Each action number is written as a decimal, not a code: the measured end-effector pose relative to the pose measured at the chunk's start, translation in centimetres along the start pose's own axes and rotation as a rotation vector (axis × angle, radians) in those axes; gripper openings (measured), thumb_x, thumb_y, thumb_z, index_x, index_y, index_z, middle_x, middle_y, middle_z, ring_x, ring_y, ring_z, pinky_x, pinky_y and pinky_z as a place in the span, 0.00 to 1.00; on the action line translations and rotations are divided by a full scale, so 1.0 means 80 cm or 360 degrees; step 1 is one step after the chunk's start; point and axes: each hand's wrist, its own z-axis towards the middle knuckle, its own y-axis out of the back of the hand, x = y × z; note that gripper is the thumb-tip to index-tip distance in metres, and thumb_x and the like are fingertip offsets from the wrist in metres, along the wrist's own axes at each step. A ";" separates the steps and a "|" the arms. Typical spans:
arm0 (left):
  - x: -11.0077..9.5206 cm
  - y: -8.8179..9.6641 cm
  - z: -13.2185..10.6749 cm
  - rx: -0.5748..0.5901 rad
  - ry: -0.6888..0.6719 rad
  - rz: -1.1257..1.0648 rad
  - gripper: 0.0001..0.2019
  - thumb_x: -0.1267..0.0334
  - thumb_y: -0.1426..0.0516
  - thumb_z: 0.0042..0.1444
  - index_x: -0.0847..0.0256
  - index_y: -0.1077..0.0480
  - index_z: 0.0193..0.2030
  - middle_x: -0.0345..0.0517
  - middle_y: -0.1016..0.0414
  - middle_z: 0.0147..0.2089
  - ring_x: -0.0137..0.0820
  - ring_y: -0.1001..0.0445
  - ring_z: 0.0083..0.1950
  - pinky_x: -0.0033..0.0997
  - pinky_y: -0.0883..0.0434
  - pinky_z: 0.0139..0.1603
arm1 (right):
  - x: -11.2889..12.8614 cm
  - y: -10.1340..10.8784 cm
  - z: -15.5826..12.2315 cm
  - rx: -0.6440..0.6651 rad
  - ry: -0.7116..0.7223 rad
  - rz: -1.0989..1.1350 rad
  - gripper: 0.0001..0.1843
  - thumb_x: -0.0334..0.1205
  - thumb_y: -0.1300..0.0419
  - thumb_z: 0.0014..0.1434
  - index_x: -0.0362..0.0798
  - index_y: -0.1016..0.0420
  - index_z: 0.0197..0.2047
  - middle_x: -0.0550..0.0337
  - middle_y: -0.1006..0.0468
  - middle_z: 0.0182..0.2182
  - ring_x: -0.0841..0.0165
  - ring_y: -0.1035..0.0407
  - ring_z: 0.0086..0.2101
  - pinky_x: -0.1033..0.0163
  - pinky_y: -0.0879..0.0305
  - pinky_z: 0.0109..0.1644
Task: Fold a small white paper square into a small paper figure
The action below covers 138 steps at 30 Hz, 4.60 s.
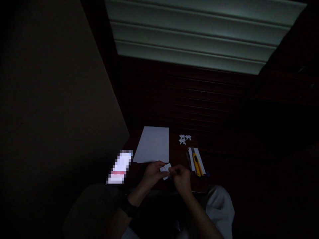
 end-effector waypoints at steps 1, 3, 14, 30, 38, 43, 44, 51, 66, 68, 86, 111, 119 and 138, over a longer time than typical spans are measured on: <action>0.003 0.001 0.001 0.0003 -0.0032 0.0032 0.15 0.68 0.34 0.32 0.62 0.26 0.32 0.48 0.22 0.34 0.39 0.26 0.37 0.30 0.33 0.35 | 0.000 0.001 0.000 0.0016 0.0005 -0.0014 0.07 0.40 0.41 0.51 0.46 0.26 0.26 0.58 0.24 0.24 0.65 0.31 0.27 0.64 0.40 0.30; 0.008 0.003 0.004 0.0026 -0.0086 0.0106 0.15 0.67 0.34 0.32 0.62 0.26 0.32 0.48 0.23 0.33 0.37 0.26 0.36 0.29 0.33 0.34 | 0.000 0.004 0.001 0.0036 0.0014 -0.0040 0.08 0.41 0.41 0.50 0.46 0.26 0.26 0.58 0.24 0.24 0.65 0.31 0.27 0.64 0.40 0.30; 0.019 0.005 0.008 0.0102 -0.0132 0.0052 0.14 0.63 0.34 0.36 0.65 0.27 0.32 0.48 0.23 0.33 0.36 0.25 0.34 0.29 0.32 0.33 | -0.008 0.006 0.001 0.0061 0.0025 0.0129 0.11 0.44 0.40 0.50 0.45 0.27 0.24 0.60 0.27 0.20 0.68 0.35 0.23 0.66 0.42 0.27; -0.003 0.004 -0.005 0.0193 0.0072 -0.0290 0.13 0.65 0.35 0.38 0.66 0.27 0.33 0.47 0.23 0.32 0.32 0.26 0.31 0.25 0.33 0.28 | -0.022 -0.004 0.007 -0.0014 -0.0015 0.0441 0.12 0.44 0.35 0.46 0.46 0.31 0.23 0.62 0.29 0.20 0.70 0.37 0.23 0.66 0.41 0.27; -0.012 0.005 -0.009 0.0073 0.0221 -0.0343 0.18 0.63 0.34 0.36 0.65 0.30 0.36 0.45 0.25 0.28 0.30 0.28 0.26 0.24 0.36 0.23 | -0.005 0.008 0.013 0.0189 0.0016 0.0614 0.14 0.47 0.39 0.50 0.48 0.30 0.38 0.62 0.29 0.25 0.70 0.36 0.25 0.66 0.41 0.28; -0.016 0.001 -0.010 0.0100 0.0162 -0.0394 0.17 0.64 0.33 0.35 0.66 0.29 0.34 0.44 0.25 0.27 0.30 0.27 0.27 0.25 0.34 0.26 | -0.004 0.010 0.016 0.0233 0.0114 0.0479 0.13 0.39 0.36 0.47 0.49 0.32 0.38 0.66 0.33 0.24 0.71 0.37 0.25 0.67 0.41 0.29; -0.017 0.001 -0.011 0.0098 0.0154 -0.0394 0.17 0.65 0.33 0.34 0.66 0.29 0.33 0.44 0.25 0.27 0.30 0.27 0.27 0.25 0.34 0.27 | -0.005 0.009 0.017 0.0219 0.0125 0.0472 0.13 0.38 0.36 0.47 0.49 0.32 0.38 0.66 0.33 0.24 0.72 0.38 0.25 0.67 0.41 0.28; -0.018 0.002 -0.021 0.0237 0.0203 -0.0529 0.24 0.65 0.33 0.36 0.65 0.32 0.43 0.49 0.24 0.34 0.35 0.25 0.34 0.32 0.29 0.34 | -0.018 0.005 0.020 -0.0032 0.0128 0.0471 0.14 0.36 0.37 0.47 0.50 0.37 0.37 0.68 0.35 0.23 0.72 0.39 0.24 0.68 0.41 0.28; -0.004 -0.003 -0.017 0.0256 0.0234 -0.0565 0.26 0.65 0.33 0.35 0.66 0.32 0.43 0.50 0.24 0.35 0.36 0.25 0.35 0.36 0.27 0.36 | -0.019 0.001 0.012 0.0030 0.0132 0.0586 0.20 0.37 0.35 0.43 0.50 0.35 0.42 0.67 0.36 0.25 0.70 0.38 0.27 0.66 0.39 0.32; -0.002 -0.006 -0.018 0.0259 0.0227 -0.0586 0.25 0.65 0.33 0.36 0.66 0.32 0.44 0.51 0.24 0.37 0.36 0.25 0.36 0.35 0.27 0.36 | -0.023 -0.003 0.011 -0.0066 0.0117 0.0592 0.19 0.38 0.36 0.44 0.50 0.35 0.41 0.67 0.36 0.25 0.70 0.38 0.26 0.66 0.39 0.32; 0.003 -0.004 -0.017 0.0382 0.0002 -0.0425 0.24 0.73 0.36 0.35 0.66 0.30 0.44 0.49 0.25 0.40 0.37 0.27 0.41 0.30 0.32 0.39 | -0.017 0.007 0.013 0.0362 -0.0053 0.0717 0.25 0.41 0.32 0.40 0.51 0.33 0.42 0.68 0.35 0.23 0.70 0.36 0.26 0.65 0.38 0.31; -0.001 0.002 -0.011 0.0098 -0.0244 -0.0079 0.24 0.65 0.37 0.42 0.61 0.33 0.49 0.43 0.25 0.30 0.32 0.26 0.33 0.30 0.31 0.37 | -0.006 0.018 0.010 0.0216 0.0211 0.0315 0.09 0.41 0.37 0.48 0.49 0.24 0.35 0.58 0.23 0.30 0.64 0.30 0.33 0.61 0.35 0.36; -0.009 0.010 -0.012 -0.0027 -0.0377 0.0338 0.09 0.63 0.40 0.47 0.56 0.25 0.37 0.45 0.22 0.34 0.36 0.25 0.36 0.33 0.31 0.40 | -0.010 0.024 0.015 0.0355 0.0306 0.0169 0.08 0.41 0.36 0.48 0.50 0.22 0.34 0.58 0.25 0.32 0.63 0.31 0.35 0.59 0.36 0.40; 0.017 0.002 -0.030 -0.0103 -0.0199 -0.0179 0.09 0.67 0.39 0.44 0.63 0.23 0.35 0.50 0.21 0.38 0.39 0.24 0.41 0.35 0.28 0.45 | -0.003 0.022 -0.018 0.0040 0.0521 0.0131 0.18 0.36 0.35 0.48 0.56 0.25 0.44 0.56 0.35 0.47 0.60 0.38 0.48 0.56 0.38 0.51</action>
